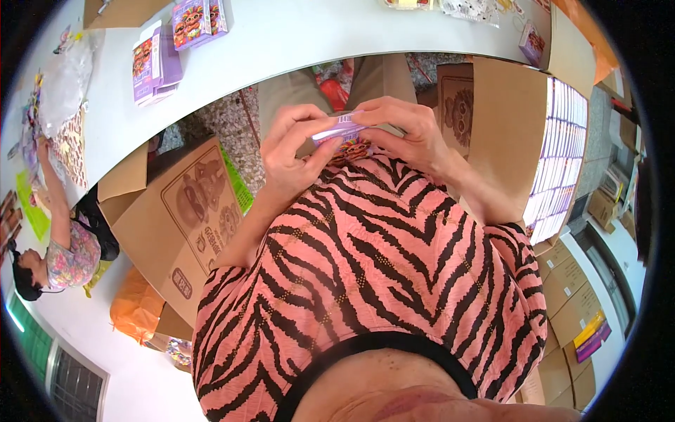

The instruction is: Packaging small toy components into boxes and securing them with rubber bands.

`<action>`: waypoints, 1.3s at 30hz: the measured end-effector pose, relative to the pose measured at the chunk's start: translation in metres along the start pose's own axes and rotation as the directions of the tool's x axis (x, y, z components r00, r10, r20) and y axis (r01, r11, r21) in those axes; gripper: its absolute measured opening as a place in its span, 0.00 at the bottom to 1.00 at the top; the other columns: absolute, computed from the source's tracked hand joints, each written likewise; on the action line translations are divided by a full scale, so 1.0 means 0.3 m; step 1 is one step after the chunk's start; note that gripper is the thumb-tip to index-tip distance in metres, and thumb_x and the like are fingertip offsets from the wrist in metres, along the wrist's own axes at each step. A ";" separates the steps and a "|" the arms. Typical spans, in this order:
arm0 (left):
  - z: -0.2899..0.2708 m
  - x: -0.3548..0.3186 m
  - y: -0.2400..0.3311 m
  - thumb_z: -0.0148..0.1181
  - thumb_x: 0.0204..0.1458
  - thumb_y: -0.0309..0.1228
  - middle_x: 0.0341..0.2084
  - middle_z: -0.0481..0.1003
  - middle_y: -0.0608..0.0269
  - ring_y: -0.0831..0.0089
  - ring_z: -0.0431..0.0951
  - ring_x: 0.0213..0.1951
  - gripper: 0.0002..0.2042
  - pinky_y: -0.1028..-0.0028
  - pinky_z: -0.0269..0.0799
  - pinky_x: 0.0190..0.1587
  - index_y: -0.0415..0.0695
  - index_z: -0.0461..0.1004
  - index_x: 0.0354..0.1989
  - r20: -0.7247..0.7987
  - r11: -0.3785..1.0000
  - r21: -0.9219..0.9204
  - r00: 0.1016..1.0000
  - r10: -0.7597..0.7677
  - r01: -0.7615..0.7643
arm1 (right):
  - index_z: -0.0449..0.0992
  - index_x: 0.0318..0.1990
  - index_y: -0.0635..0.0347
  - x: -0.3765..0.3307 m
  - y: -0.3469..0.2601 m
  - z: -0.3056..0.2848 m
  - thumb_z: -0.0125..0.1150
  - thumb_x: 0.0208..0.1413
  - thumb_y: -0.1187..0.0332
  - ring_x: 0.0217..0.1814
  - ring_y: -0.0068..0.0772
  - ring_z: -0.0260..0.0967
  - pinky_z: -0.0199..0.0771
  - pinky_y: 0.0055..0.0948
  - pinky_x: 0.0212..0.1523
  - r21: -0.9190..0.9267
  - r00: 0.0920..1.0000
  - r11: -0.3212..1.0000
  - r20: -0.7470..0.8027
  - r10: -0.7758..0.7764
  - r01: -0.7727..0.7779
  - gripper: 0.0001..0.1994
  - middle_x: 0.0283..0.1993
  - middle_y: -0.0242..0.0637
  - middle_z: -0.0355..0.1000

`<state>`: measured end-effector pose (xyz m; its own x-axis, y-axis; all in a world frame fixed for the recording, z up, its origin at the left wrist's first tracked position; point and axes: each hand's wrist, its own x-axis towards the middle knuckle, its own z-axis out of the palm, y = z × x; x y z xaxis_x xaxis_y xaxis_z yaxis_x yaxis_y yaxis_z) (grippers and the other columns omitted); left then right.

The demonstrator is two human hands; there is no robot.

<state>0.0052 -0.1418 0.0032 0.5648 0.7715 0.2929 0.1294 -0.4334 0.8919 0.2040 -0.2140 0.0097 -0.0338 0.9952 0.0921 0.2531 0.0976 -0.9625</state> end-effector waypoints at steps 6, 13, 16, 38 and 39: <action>0.009 -0.010 -0.021 0.69 0.36 0.18 0.33 0.74 0.57 0.68 0.76 0.32 0.15 0.76 0.72 0.33 0.38 0.77 0.35 0.011 0.995 0.020 0.995 0.097 -0.098 | 0.75 0.41 0.63 -0.007 0.029 -0.002 0.62 0.49 0.78 0.41 0.29 0.74 0.76 0.25 0.41 0.067 0.998 0.997 0.053 0.046 -0.050 0.10 0.41 0.39 0.74; 0.047 -0.041 -0.066 0.69 0.38 0.18 0.38 0.77 0.51 0.64 0.79 0.36 0.16 0.73 0.74 0.39 0.36 0.74 0.38 -0.103 0.999 -0.040 0.994 0.027 -0.031 | 0.74 0.44 0.62 0.011 0.013 -0.005 0.61 0.49 0.78 0.45 0.30 0.72 0.74 0.26 0.45 0.037 0.996 0.996 0.032 0.084 -0.086 0.12 0.44 0.40 0.72; 0.054 -0.032 -0.074 0.69 0.38 0.18 0.38 0.77 0.51 0.65 0.79 0.37 0.15 0.73 0.74 0.40 0.37 0.74 0.36 -0.099 0.998 -0.014 0.993 0.059 -0.061 | 0.75 0.43 0.61 0.034 0.010 -0.006 0.62 0.49 0.77 0.44 0.34 0.72 0.75 0.27 0.43 -0.110 0.997 0.992 0.043 -0.061 0.066 0.13 0.44 0.41 0.72; 0.150 0.152 -0.027 0.71 0.30 0.28 0.39 0.69 0.49 0.54 0.73 0.37 0.39 0.63 0.70 0.36 0.38 0.59 0.56 -0.013 0.949 0.314 1.000 0.009 -0.005 | 0.72 0.50 0.59 0.170 -0.041 -0.108 0.56 0.55 0.75 0.39 0.16 0.68 0.70 0.19 0.37 0.220 0.967 0.942 0.025 0.253 -0.252 0.14 0.38 0.28 0.71; 0.144 0.160 -0.025 0.70 0.29 0.27 0.37 0.69 0.50 0.54 0.72 0.35 0.38 0.63 0.70 0.35 0.38 0.61 0.54 -0.001 0.934 0.348 0.997 0.080 -0.075 | 0.72 0.50 0.59 0.176 -0.044 -0.127 0.56 0.55 0.75 0.39 0.16 0.68 0.70 0.19 0.37 0.220 0.967 0.942 0.018 0.254 -0.252 0.14 0.38 0.28 0.71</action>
<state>0.0665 -0.1216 -0.0042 0.5721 0.7350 0.3640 0.3625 -0.6247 0.6916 0.2359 -0.1625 0.0369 0.0143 0.9870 -0.1601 0.0338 -0.1605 -0.9865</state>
